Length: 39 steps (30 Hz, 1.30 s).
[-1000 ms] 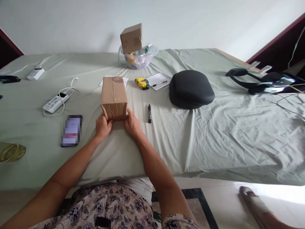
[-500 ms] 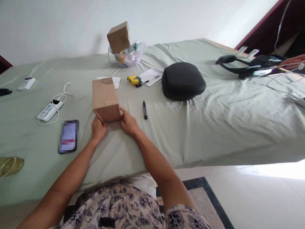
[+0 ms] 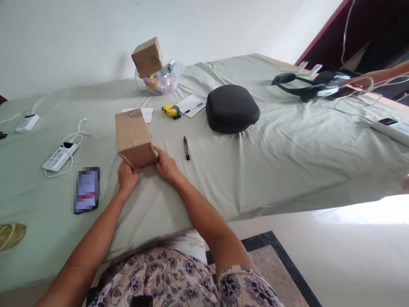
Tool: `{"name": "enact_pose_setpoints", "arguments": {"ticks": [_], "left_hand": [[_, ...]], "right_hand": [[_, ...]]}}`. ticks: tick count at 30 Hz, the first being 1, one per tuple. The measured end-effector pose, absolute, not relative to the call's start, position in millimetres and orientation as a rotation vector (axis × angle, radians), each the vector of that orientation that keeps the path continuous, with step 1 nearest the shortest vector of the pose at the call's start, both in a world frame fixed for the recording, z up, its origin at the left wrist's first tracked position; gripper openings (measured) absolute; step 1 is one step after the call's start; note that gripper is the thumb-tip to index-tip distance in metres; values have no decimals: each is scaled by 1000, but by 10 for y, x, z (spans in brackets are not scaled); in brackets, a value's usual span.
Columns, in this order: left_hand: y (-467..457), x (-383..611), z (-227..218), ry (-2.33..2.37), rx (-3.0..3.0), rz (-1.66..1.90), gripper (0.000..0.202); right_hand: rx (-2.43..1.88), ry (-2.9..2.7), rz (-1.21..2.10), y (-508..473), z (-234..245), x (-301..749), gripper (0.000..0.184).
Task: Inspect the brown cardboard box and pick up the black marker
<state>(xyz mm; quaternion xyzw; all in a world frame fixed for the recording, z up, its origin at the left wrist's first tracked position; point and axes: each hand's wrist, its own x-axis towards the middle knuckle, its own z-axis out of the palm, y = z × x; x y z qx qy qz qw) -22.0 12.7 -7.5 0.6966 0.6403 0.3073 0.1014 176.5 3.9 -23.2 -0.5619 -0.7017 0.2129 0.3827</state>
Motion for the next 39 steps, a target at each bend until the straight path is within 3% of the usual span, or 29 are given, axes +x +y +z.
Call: {"name": "enact_pose_setpoints", "arguments": {"ticks": [14,24,33,39], "left_hand": [[140,-209,-73,1939,2112,846,32],[139,-219,-231,1911,2147,949,8],[65,-182,-395,1820,2163,1139,16],[-17,-154,-399,1821,2114,1117,18]], "right_hand": [[-1427,-1745,489,57,-264,1747,79],[-1403,-1659,445,38,-304,1774,74],[-1407,-1602,527,-37,-243,1833,74],[-1418,-1580,535,-94,-202,1850,63]]}}
